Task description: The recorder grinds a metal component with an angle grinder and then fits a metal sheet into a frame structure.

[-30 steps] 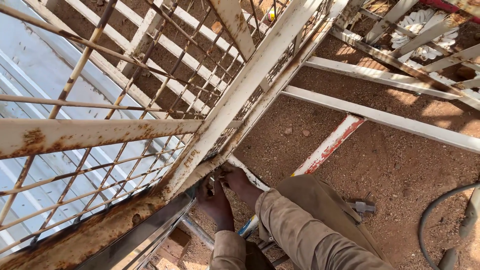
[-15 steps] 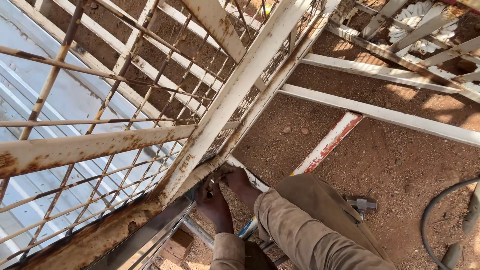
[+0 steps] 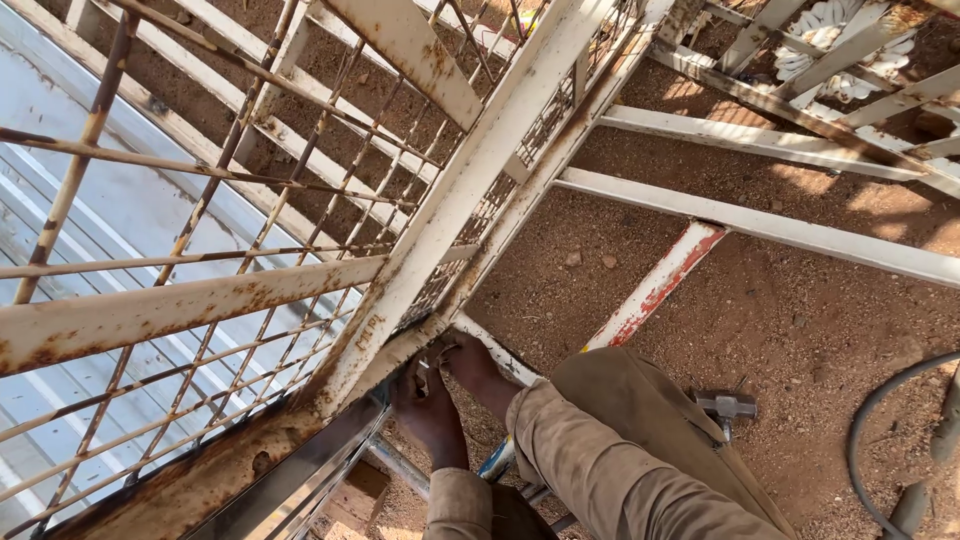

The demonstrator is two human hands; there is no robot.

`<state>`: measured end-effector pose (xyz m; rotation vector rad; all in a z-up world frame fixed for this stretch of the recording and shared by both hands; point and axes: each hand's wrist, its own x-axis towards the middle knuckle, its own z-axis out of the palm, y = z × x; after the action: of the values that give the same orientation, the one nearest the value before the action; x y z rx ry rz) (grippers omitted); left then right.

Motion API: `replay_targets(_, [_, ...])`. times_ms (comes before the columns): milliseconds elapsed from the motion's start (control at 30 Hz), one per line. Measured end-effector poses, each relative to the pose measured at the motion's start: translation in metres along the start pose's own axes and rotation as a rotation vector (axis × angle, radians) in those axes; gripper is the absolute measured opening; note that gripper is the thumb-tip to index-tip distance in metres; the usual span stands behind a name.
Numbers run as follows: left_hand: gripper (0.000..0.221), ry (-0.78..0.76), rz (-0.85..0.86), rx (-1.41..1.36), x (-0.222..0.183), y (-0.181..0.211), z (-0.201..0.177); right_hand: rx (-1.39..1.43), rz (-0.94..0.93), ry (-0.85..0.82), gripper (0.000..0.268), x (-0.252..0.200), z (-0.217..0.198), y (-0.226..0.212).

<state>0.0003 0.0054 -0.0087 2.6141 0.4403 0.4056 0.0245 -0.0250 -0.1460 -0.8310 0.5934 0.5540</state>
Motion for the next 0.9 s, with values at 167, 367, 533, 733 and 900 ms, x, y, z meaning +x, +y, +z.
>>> replay_targets(167, [0.024,-0.047,-0.048,-0.018,0.002,0.008,-0.008,0.046,0.02,0.003,0.025,-0.006,0.002,-0.008])
replay_targets(367, [0.024,-0.098,-0.04,0.081,0.005,0.008,-0.01,-0.059,0.057,0.033,0.02,-0.012,0.004,-0.02])
replay_targets(533, [0.024,-0.053,-0.01,0.207,0.003,0.0,-0.006,-0.059,0.013,0.011,0.026,-0.007,0.004,-0.01])
replay_targets(733, [0.022,-0.018,-0.019,0.163,-0.002,-0.009,0.001,0.091,0.15,0.021,0.026,-0.017,0.004,-0.025])
replay_targets(900, [0.02,0.006,0.02,0.208,-0.002,-0.025,0.009,0.076,0.229,0.018,0.026,-0.02,0.003,-0.032])
